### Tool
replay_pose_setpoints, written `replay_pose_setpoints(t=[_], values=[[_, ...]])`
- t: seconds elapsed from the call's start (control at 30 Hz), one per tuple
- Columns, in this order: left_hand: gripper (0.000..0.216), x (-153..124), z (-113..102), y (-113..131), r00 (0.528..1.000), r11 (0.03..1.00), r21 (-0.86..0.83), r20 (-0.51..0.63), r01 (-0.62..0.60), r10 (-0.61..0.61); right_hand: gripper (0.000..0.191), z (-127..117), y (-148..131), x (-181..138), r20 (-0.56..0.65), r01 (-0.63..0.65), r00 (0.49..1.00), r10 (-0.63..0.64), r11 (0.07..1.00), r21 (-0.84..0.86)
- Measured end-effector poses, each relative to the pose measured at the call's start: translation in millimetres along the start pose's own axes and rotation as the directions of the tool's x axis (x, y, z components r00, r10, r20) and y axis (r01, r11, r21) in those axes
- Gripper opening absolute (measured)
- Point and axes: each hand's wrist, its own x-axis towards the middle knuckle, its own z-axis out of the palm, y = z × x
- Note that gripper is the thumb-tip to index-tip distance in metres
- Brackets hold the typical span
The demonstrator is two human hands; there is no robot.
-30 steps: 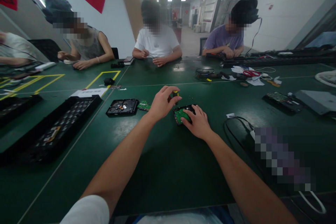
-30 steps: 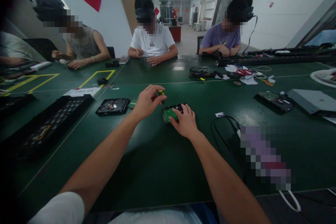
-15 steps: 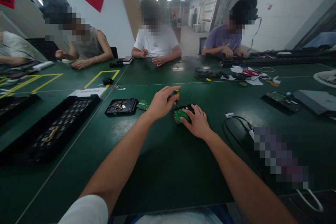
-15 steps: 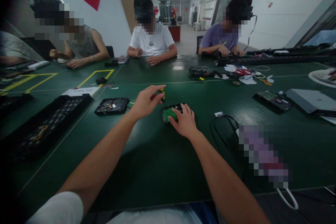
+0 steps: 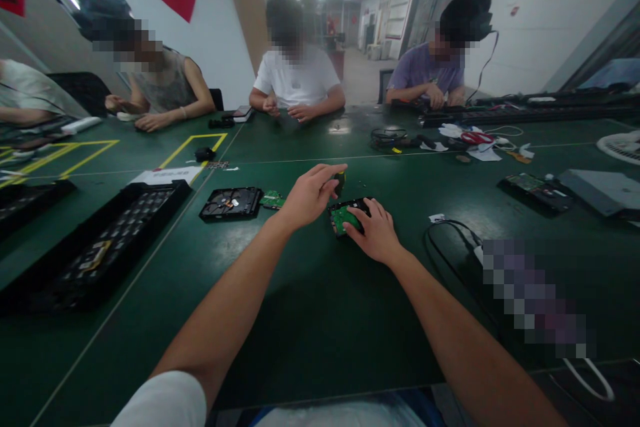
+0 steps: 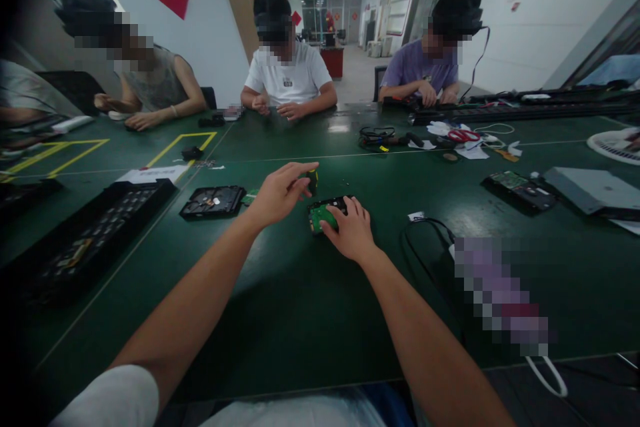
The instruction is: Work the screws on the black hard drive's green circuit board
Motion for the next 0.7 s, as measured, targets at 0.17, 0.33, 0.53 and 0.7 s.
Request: replay_pose_setpoints(t=[0.17,0.33,0.53,0.7], values=[[0.034,-0.3,2.9,-1.9,0.999,1.000,0.011,-0.037,0.020,-0.019,0.056,-2.0,-1.3,0.0,0.008,-0.007,1.000,0.007,1.000,0.002],[0.034,0.2,2.0,-0.5,0.998,0.998,0.053,-0.045,0.039,-0.037,0.056,-2.0,-1.4,-0.7,-0.001,-0.001,1.000,0.001,1.000,0.005],[0.032,0.5,-2.9,2.8,1.000,0.999,0.042,-0.003,0.018,-0.018,0.057,-2.3,-0.7,-0.3,0.012,-0.006,1.000,0.006,1.000,0.005],[0.036,0.0,-1.4,4.1,1.000,1.000,-0.002,0.011,-0.003,0.003,0.057,-2.0,-0.8,-0.4,0.018,-0.016,1.000,0.016,1.000,-0.002]])
